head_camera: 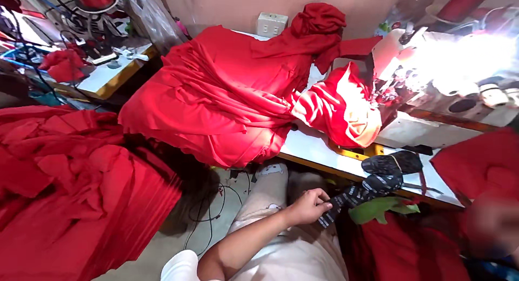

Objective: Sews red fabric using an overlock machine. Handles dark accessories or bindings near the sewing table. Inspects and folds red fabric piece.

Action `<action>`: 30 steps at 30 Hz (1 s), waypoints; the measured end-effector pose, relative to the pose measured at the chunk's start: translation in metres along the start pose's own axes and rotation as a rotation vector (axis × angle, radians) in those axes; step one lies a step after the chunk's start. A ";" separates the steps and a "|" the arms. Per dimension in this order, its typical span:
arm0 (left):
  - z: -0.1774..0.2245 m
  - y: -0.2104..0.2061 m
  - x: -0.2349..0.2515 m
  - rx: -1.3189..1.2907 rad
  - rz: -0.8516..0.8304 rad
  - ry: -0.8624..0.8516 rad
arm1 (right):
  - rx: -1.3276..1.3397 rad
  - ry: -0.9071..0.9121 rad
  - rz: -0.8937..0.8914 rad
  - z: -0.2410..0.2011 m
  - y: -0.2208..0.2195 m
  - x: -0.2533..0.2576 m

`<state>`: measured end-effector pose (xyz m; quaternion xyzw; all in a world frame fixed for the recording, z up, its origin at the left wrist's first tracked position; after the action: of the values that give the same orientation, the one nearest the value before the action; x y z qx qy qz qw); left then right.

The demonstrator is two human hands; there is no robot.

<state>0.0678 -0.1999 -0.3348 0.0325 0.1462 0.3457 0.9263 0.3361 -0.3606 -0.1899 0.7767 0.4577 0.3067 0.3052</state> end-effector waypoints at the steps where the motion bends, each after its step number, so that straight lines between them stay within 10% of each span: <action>1: 0.000 0.001 0.000 0.014 0.006 0.002 | 0.091 -0.017 0.021 -0.005 -0.008 -0.009; 12: 0.030 0.022 -0.008 0.355 0.105 -0.146 | 0.766 -0.406 0.073 -0.028 -0.163 -0.078; 30: 0.044 0.009 -0.019 -0.014 -0.255 -0.163 | 1.027 -0.672 -0.016 -0.049 -0.189 -0.095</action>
<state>0.0616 -0.2040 -0.2869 0.0351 0.0709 0.2226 0.9717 0.1629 -0.3620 -0.3209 0.8753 0.4315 -0.2172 0.0218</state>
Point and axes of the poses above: each hand's wrist, its own x-axis towards the middle knuckle, its own y-axis out of the back of the hand, z = x × y, the point moved 5 cm from there along x, towards the middle knuckle, and after that the axes turned 15 degrees about z, right-handed, at the moved point
